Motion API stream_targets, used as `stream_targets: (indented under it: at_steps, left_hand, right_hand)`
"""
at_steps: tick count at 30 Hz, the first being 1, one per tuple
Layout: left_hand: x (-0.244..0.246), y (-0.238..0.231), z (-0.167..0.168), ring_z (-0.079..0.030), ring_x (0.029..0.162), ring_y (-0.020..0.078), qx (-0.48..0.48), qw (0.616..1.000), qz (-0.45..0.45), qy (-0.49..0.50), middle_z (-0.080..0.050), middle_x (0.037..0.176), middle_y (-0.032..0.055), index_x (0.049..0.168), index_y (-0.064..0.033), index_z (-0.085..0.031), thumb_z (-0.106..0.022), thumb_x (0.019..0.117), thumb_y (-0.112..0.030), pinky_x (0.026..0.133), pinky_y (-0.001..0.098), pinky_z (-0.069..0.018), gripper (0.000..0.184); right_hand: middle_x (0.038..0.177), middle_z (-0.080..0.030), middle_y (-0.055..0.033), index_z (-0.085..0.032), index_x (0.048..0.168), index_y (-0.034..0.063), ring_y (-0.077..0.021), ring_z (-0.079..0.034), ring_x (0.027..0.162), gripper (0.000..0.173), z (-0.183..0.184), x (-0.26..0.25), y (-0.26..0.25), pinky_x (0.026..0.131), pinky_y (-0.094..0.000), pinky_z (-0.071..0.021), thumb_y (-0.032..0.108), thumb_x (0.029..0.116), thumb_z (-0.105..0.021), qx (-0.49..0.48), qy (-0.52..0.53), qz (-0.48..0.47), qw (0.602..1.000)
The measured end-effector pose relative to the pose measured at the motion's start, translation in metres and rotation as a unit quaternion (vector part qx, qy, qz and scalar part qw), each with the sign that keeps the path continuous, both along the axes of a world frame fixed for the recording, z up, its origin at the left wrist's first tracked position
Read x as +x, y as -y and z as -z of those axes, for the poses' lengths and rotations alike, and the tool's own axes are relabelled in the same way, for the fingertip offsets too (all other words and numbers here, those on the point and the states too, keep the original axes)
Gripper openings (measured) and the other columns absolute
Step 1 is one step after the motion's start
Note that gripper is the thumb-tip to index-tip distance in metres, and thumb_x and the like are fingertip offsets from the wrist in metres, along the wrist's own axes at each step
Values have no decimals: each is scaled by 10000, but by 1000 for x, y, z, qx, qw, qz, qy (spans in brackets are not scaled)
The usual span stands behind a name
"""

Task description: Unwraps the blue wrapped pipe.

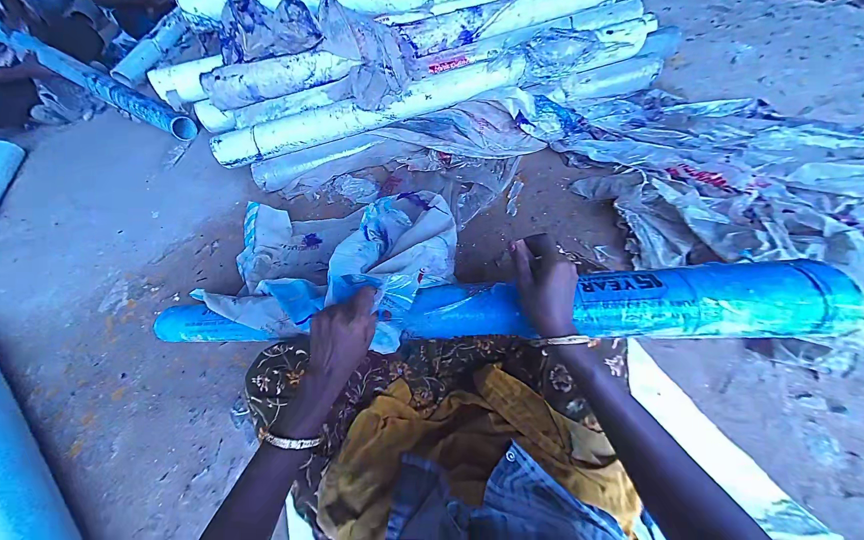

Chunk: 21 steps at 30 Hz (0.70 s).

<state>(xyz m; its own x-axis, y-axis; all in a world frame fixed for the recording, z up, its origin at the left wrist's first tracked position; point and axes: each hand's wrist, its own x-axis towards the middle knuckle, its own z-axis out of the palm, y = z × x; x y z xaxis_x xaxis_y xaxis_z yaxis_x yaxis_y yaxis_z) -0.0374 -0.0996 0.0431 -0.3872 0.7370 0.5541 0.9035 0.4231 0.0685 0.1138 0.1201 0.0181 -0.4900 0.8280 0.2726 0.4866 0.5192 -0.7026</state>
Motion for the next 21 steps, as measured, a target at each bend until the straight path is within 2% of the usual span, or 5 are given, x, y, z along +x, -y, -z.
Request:
stream_targets:
  at_steps: [8, 14, 15, 17, 21]
  left_hand:
    - [-88, 16, -22, -644, 581, 533, -88, 993, -68, -28, -625, 672, 306, 1053, 125, -649, -533, 971, -13, 501, 626, -459, 198]
    - [-142, -55, -3, -647, 1035, 522, -162, 932, -80, 315, -658, 1099, 345, 1324, 64, -551, -634, 1022, -291, 845, 674, -490, 474]
    - [-153, -61, -9, -596, 1185, 432, -125, 882, -67, 449, -592, 1304, 317, 1455, 47, -430, -638, 1007, -135, 983, 585, -464, 526]
    - [-181, -66, -20, -655, 959, 165, 29, 792, -86, 603, -645, 1179, 109, 1492, -77, -353, -409, 1050, -74, 802, 336, -533, 445]
    - [-213, -34, -73, -687, 878, 120, 302, 737, -100, 596, -700, 1033, 6, 1358, -167, -489, -227, 1086, -250, 778, 293, -527, 387]
  right_hand:
    - [755, -641, -234, -657, 1040, -91, -416, -645, 681, 293, 8, 6, 7, 655, -587, -497, 199, 1008, -630, 48, -13, 7, 999]
    - [701, -622, -203, -660, 993, -96, -361, -630, 611, 313, 14, 10, 12, 586, -507, -497, 213, 988, -608, 88, -20, 21, 996]
    - [697, -619, -202, -659, 993, -96, -354, -624, 604, 309, 14, 11, 13, 579, -499, -493, 208, 982, -607, 90, -25, 21, 995]
    - [682, -611, -192, -654, 993, -92, -342, -617, 591, 307, 16, 12, 14, 571, -494, -487, 211, 984, -604, 93, -27, 19, 995]
    - [663, -584, -179, -635, 969, -83, -331, -590, 576, 325, 17, 12, 13, 569, -494, -465, 238, 997, -594, 94, -23, 17, 995]
